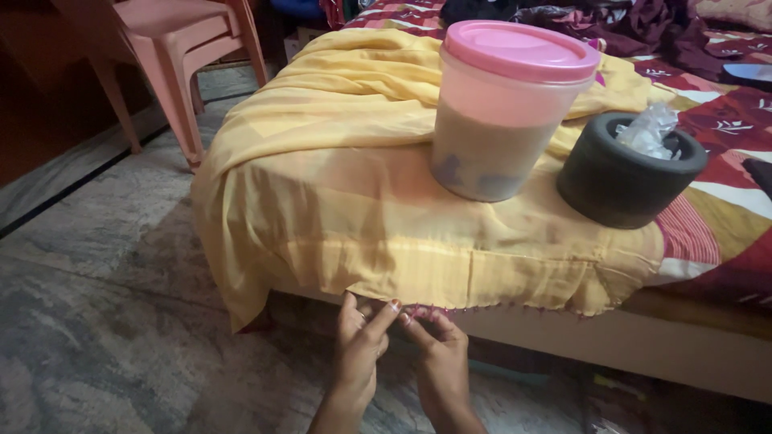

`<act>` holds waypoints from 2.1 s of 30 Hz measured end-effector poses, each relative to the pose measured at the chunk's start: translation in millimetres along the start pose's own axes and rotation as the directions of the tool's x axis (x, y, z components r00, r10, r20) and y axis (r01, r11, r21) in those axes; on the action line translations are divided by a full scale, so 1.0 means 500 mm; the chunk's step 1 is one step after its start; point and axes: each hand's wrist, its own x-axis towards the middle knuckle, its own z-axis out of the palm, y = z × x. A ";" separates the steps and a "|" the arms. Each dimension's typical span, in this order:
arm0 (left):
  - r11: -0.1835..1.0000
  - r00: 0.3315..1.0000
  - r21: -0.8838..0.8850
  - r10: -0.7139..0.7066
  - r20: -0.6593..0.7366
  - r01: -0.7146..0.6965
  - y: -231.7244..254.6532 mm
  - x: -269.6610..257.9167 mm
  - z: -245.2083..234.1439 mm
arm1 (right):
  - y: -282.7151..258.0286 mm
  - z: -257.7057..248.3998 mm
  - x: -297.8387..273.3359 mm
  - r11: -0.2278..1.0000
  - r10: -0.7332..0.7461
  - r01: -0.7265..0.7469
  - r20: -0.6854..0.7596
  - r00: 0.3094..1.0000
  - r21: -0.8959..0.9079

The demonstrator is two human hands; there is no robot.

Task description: The recorder is sewing a decorative fringed border or tassels onto the edge of a yellow fabric cloth.

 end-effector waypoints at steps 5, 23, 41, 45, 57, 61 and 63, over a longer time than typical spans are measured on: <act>1.000 0.999 0.008 0.022 0.026 -0.022 0.011 -0.005 0.009 | -0.007 0.001 0.000 1.000 -0.013 0.012 0.022 1.000 0.002; 0.999 0.999 -0.029 -0.036 0.032 0.037 -0.002 0.002 0.002 | 0.040 -0.021 0.024 0.972 0.116 -0.126 0.061 0.991 0.200; 0.995 0.994 -0.008 -0.103 0.045 0.103 -0.040 0.020 -0.022 | 0.015 -0.019 0.003 0.898 0.198 -0.217 0.089 0.976 0.382; 0.988 0.989 0.051 -0.146 0.008 0.145 -0.018 0.015 -0.005 | -0.006 0.002 -0.007 0.899 0.213 -0.212 0.040 0.976 0.383; 0.996 0.998 0.084 0.024 0.064 -0.030 -0.051 0.028 -0.009 | -0.127 -0.006 0.032 0.726 -0.322 0.318 0.107 0.941 -0.609; 0.997 0.998 0.063 0.038 0.040 -0.040 -0.044 0.028 0.005 | -0.107 -0.043 0.064 0.853 -0.311 0.373 0.219 0.925 -0.365; 0.995 0.999 0.085 -0.043 -0.023 0.045 -0.047 0.025 0.001 | -0.095 -0.070 0.057 0.918 -0.333 0.362 0.185 0.925 -0.160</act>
